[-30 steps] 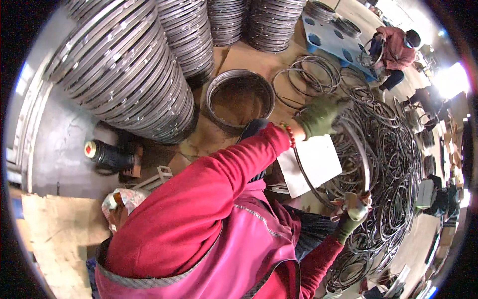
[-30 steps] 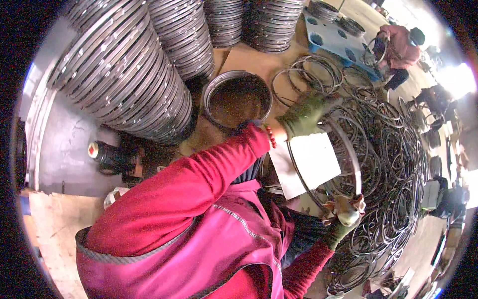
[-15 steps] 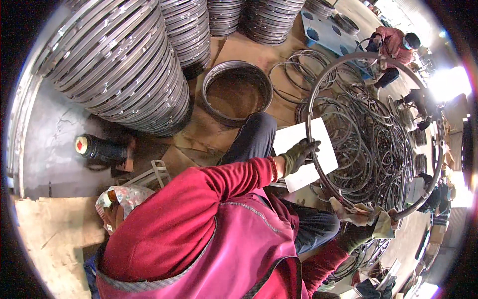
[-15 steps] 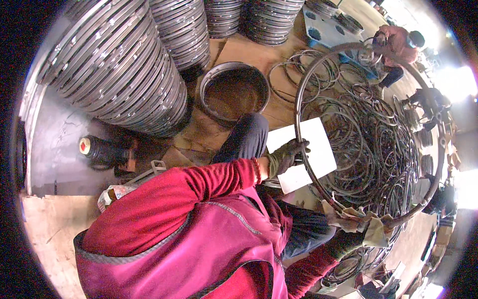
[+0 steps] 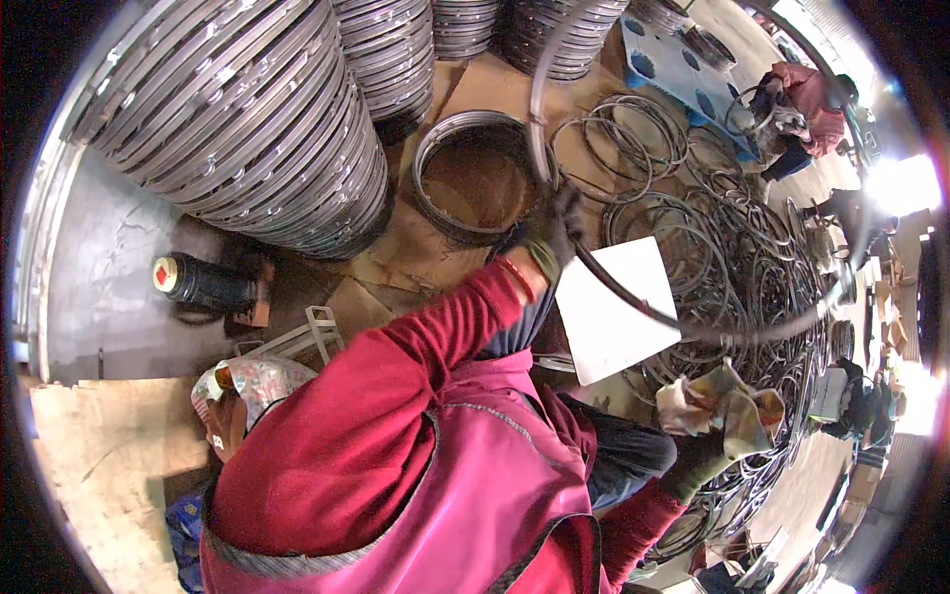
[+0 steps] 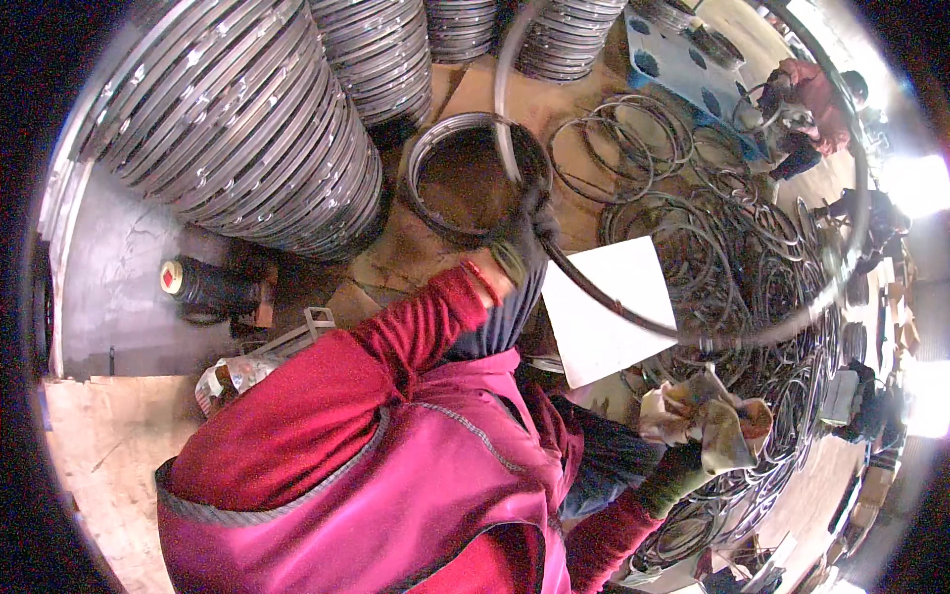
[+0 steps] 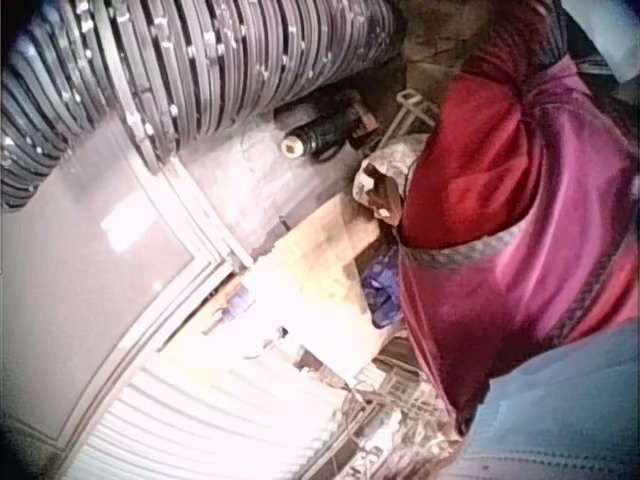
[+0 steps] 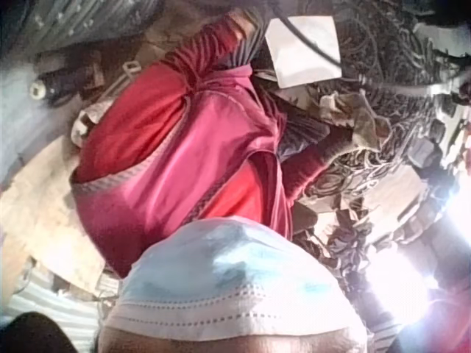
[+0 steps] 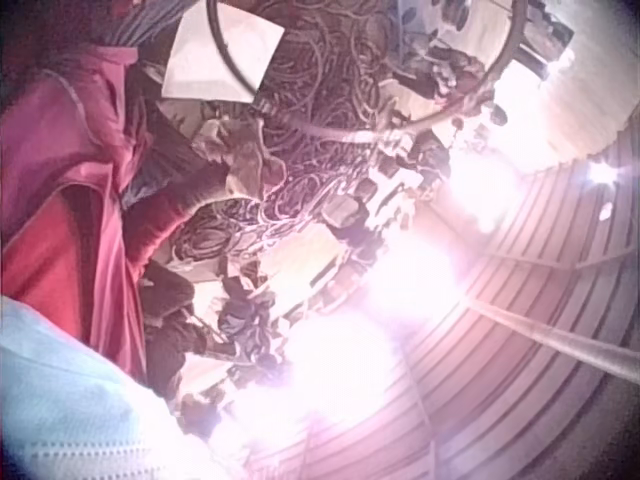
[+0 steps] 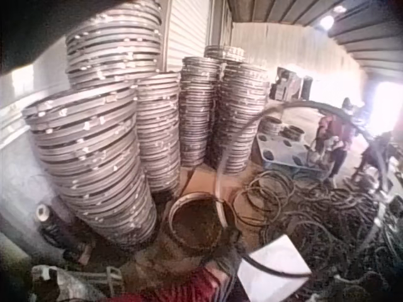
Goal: The recorder is wiping down and cleaning circular metal rings with a cloth and a cleaning agent.
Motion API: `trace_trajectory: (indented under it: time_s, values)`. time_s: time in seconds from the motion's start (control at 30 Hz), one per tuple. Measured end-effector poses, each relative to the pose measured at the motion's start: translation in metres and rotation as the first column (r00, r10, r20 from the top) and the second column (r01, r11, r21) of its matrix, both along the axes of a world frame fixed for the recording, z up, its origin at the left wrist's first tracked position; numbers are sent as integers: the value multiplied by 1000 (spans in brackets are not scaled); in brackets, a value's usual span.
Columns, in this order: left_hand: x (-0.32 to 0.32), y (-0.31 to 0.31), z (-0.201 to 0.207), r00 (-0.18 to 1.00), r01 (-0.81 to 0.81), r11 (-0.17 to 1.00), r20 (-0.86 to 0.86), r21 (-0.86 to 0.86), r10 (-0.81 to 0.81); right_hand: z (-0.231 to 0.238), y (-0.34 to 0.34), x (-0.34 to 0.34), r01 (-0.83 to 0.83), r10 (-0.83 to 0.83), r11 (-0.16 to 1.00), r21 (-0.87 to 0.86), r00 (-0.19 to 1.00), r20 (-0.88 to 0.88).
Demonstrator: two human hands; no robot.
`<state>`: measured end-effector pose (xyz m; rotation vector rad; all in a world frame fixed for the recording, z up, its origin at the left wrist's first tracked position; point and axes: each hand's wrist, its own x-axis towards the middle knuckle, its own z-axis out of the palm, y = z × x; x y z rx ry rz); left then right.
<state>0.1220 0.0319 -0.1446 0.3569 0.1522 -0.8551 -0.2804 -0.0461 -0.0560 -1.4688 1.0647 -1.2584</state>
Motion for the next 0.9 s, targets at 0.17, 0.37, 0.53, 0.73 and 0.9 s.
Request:
trace_trajectory:
  time_s: [0.17, 0.37, 0.53, 0.73, 0.9]
  values:
    - [83, 50, 3, 986, -165, 982, 3, 92, 166, -12, -6, -24, 31, -31, 999, 21, 999, -9]
    - [131, 92, -54, 942, -332, 861, 84, 385, 325, -35, 35, -43, 45, -44, 998, 48, 999, -20]
    - [147, 93, -136, 875, -391, 714, -5, 581, 484, -52, 32, -55, 51, -49, 995, 83, 998, -30]
    - [152, 97, -201, 882, -195, 798, -253, 570, 396, -75, 19, -53, 63, -58, 991, 120, 997, -44]
    - [160, 101, -227, 866, -218, 742, -226, 634, 447, -94, 13, -60, 44, -36, 985, 170, 998, -51]
